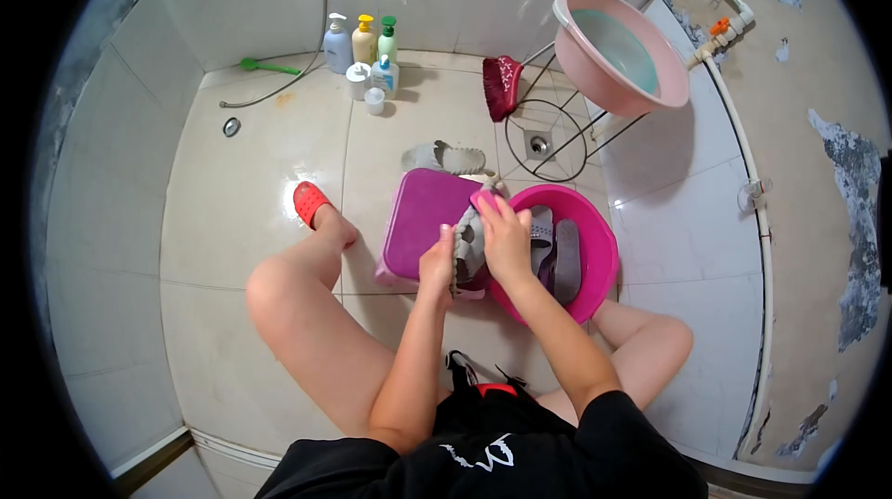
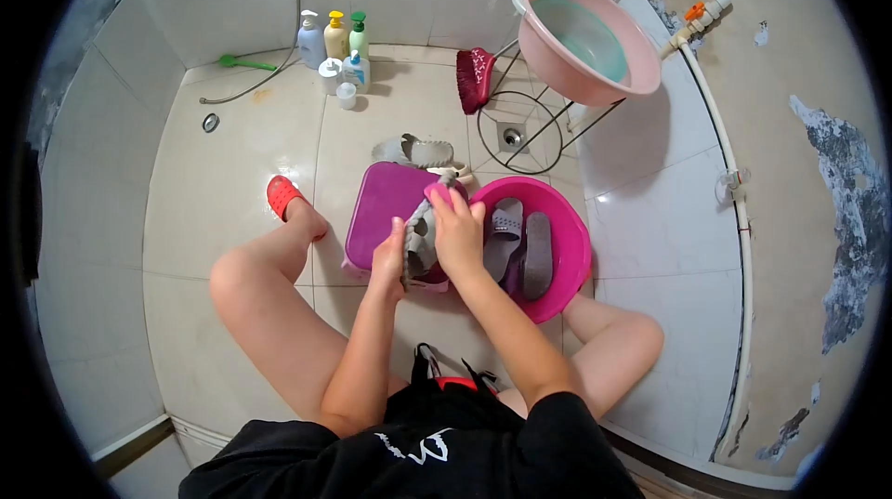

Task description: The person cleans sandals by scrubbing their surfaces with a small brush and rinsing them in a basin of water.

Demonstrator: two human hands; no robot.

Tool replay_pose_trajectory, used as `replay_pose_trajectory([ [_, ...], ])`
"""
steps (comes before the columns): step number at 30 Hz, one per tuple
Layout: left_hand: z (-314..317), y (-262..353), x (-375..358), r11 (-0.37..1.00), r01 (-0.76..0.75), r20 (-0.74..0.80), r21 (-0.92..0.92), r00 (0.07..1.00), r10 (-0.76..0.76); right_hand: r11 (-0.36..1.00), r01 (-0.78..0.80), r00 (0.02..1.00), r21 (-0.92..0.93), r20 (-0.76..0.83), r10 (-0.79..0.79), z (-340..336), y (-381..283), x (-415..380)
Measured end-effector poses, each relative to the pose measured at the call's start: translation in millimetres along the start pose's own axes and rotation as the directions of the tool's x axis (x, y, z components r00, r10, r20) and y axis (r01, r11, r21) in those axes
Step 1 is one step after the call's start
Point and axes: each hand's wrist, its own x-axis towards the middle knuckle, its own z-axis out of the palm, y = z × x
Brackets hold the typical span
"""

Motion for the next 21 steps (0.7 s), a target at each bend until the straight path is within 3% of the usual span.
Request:
replay_pose_trajectory([
  [6,6,-17,2,0.991,0.128,-0.036,-0.044,0.991,-0.13,0.991,0.051,0.996,0.121,0.065,-0.059,-32,-46,-54],
  [8,3,-26,6,0.957,0.075,0.095,-0.28,0.994,-0.05,0.992,0.048,0.991,0.119,0.117,-0.062,-37,-55,-56],
  [10,10,-20,0,0.975,0.077,0.078,-0.207,0.995,-0.062,0.995,0.098,0.995,0.014,0.015,-0.099,-28,-42,-37],
  [12,18,-17,-6,0.994,0.018,0.106,-0.105,0.994,-0.007,0.995,-0.067,0.997,0.067,0.029,0.066,-21,-38,-12],
  [14,22,-18,-8,0.985,0.031,0.102,-0.169,0.995,-0.014,0.997,-0.053,0.996,0.049,-0.067,0.057,-9,-36,-11],
  [16,12,-37,2,0.922,-0.02,0.2,-0.387,0.974,0.105,1.0,0.005,1.0,-0.017,-0.016,-0.006,-21,-54,-38],
  [17,-4,-51,16,0.954,-0.04,0.304,-0.297,0.943,0.135,0.999,0.039,0.999,-0.038,-0.026,-0.04,-31,-65,-55],
  [18,-4,-51,18,0.952,-0.044,0.302,-0.302,0.943,0.14,0.998,0.046,0.999,-0.038,-0.025,-0.047,-38,-72,-69],
  [20,4,-52,21,0.826,0.332,0.375,-0.456,0.913,-0.16,0.995,-0.052,0.998,0.079,-0.034,0.055,-50,-76,-88],
  [21,6,-54,20,0.825,0.335,0.376,-0.455,0.912,-0.163,0.996,-0.055,0.998,0.076,-0.033,0.057,-52,-73,-87],
])
